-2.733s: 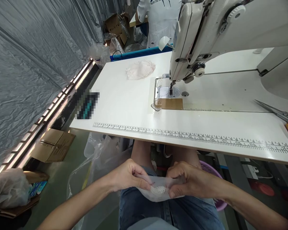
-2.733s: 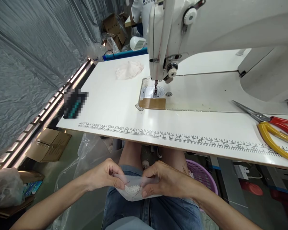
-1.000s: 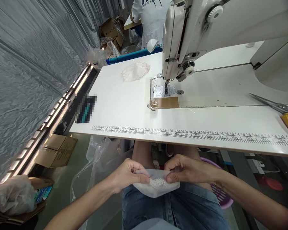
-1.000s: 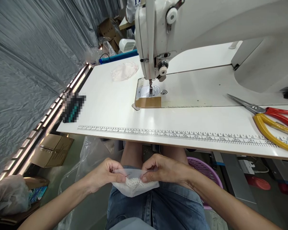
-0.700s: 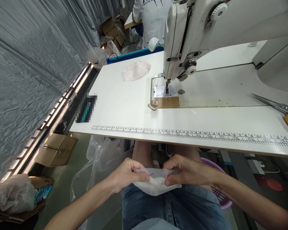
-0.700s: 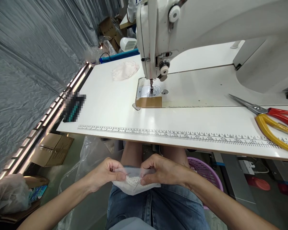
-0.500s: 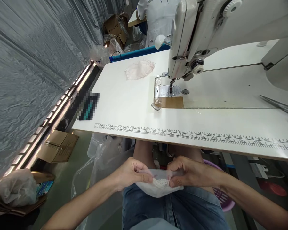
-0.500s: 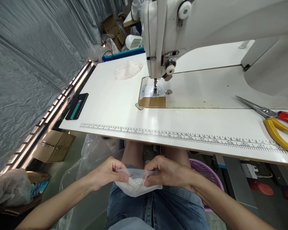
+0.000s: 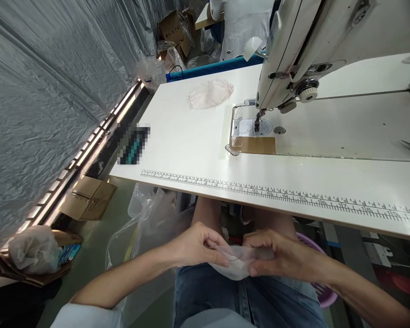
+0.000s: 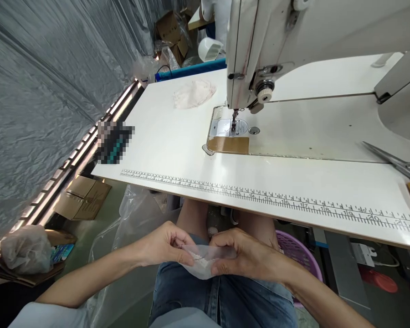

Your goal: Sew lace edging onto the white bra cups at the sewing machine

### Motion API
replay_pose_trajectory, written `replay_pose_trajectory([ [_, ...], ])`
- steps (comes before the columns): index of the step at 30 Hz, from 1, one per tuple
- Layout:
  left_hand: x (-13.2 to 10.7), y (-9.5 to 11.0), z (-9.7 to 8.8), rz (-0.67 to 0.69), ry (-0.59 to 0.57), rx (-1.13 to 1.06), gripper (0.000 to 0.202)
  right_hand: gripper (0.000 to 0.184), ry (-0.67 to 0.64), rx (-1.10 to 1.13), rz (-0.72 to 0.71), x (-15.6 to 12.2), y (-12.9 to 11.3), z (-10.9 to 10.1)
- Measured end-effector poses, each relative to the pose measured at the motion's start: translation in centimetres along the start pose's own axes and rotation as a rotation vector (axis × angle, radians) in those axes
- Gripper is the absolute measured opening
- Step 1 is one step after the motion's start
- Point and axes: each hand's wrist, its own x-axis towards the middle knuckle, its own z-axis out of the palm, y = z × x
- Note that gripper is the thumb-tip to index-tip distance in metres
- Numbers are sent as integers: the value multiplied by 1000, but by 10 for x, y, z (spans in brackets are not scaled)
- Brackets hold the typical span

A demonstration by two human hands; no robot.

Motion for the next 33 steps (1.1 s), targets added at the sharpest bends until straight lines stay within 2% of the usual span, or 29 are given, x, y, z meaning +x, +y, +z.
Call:
replay_pose_trajectory([
  [7, -1, 3, 0, 6, 26, 86, 39, 29, 50, -102, -43, 6, -1, 7],
  [14, -2, 3, -1, 24, 19, 111, 33, 22, 124, -211, -36, 7, -2, 12],
  [20, -4, 0, -9, -11, 43, -4, 33, 33, -4, -56, -15, 4, 4, 4],
  [33, -9, -2, -16, -48, 59, -81, 36, 33, 11, -54, -74, 1, 7, 0],
])
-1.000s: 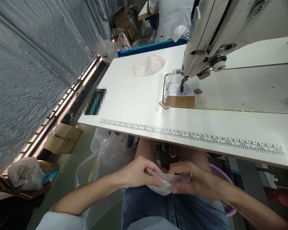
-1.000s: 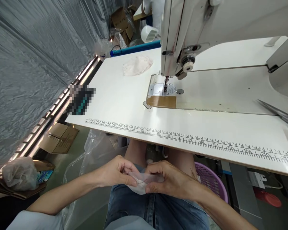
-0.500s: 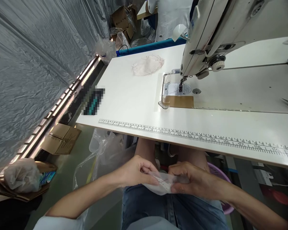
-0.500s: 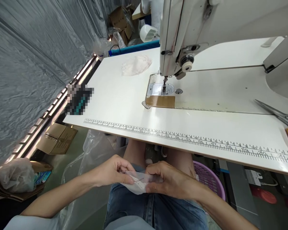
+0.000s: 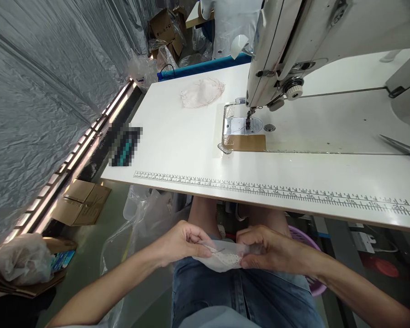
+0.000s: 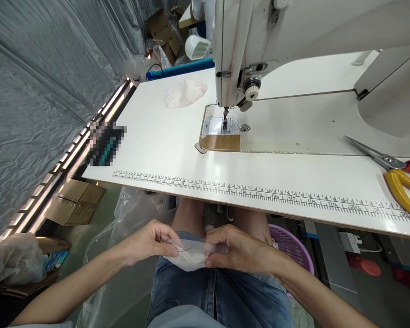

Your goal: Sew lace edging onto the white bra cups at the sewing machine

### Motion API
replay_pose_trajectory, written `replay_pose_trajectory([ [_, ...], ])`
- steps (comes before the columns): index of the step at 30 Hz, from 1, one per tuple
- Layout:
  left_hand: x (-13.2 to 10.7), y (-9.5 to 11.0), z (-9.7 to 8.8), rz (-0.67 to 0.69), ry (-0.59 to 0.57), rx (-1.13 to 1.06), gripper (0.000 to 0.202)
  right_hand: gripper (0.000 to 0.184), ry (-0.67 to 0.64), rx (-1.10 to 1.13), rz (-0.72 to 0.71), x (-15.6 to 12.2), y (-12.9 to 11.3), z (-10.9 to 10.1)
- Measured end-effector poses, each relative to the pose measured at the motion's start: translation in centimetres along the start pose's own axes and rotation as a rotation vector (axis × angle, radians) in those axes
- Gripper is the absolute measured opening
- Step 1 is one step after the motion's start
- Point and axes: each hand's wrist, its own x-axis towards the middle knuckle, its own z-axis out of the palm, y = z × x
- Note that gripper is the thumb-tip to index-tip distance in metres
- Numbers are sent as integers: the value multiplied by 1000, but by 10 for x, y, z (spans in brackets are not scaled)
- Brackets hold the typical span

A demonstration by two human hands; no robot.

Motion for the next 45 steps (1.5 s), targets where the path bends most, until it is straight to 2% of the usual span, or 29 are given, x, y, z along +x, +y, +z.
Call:
replay_pose_trajectory([
  [7, -1, -2, -2, 14, 14, -54, 32, 31, 35, 22, 59, 0, -3, 3],
  [13, -4, -1, -3, 2, 46, -52, 33, 27, 72, 49, 48, 4, -1, 3],
  [18, -5, -2, -8, 17, -9, -18, 30, 28, 53, 85, 51, 5, -6, 1],
  [23, -1, 2, 0, 50, -102, 103, 33, 23, 35, 98, 47, 5, -12, 1],
  [28, 4, 7, 7, 50, -75, 156, 27, 21, 38, 112, 63, 0, -14, -2],
  [37, 1, 7, -3, 25, -115, 143, 29, 25, 15, 167, 66, -4, -10, -10],
  [45, 6, 5, -4, 27, -83, 141, 27, 28, 11, 108, 84, -3, -9, -11],
])
